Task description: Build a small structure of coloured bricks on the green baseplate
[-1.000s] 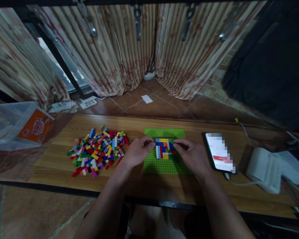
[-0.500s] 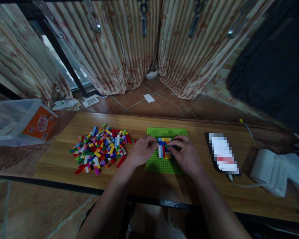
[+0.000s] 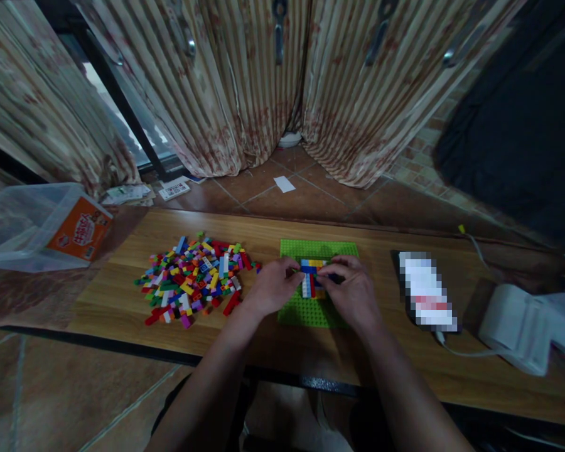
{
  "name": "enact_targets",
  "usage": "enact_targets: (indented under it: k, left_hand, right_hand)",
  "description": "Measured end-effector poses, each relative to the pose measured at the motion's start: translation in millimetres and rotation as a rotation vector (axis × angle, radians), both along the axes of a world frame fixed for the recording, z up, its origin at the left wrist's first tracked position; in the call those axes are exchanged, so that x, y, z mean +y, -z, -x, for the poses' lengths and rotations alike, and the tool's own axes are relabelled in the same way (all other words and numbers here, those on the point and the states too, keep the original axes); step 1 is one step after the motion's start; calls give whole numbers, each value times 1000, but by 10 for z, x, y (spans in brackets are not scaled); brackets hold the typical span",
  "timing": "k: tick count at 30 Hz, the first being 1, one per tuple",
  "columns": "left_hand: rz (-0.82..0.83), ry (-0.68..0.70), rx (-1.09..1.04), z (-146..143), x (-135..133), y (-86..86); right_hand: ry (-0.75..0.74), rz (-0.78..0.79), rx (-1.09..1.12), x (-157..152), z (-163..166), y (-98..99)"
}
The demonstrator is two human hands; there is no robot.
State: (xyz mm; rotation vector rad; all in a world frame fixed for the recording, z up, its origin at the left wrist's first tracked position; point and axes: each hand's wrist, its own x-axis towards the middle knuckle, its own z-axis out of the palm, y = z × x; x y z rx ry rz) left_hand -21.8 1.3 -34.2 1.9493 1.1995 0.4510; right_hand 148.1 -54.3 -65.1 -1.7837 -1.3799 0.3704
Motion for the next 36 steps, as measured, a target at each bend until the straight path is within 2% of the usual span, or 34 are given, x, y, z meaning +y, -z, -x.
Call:
enact_targets:
  k: [12, 18, 25, 36]
  left_hand:
    - [-7, -20, 74, -41, -35, -17]
    - [-17, -19, 63, -15, -32, -5]
    - [-19, -26, 73, 9, -8, -28]
    - [-83, -127, -41, 152, 65, -20]
  right_hand:
    - [-14, -31, -27, -15, 16, 54]
    - [-17, -25, 136, -27, -35, -34]
    - [198, -31, 187, -41, -178, -187]
    - [249, -20, 196, -59, -134, -206]
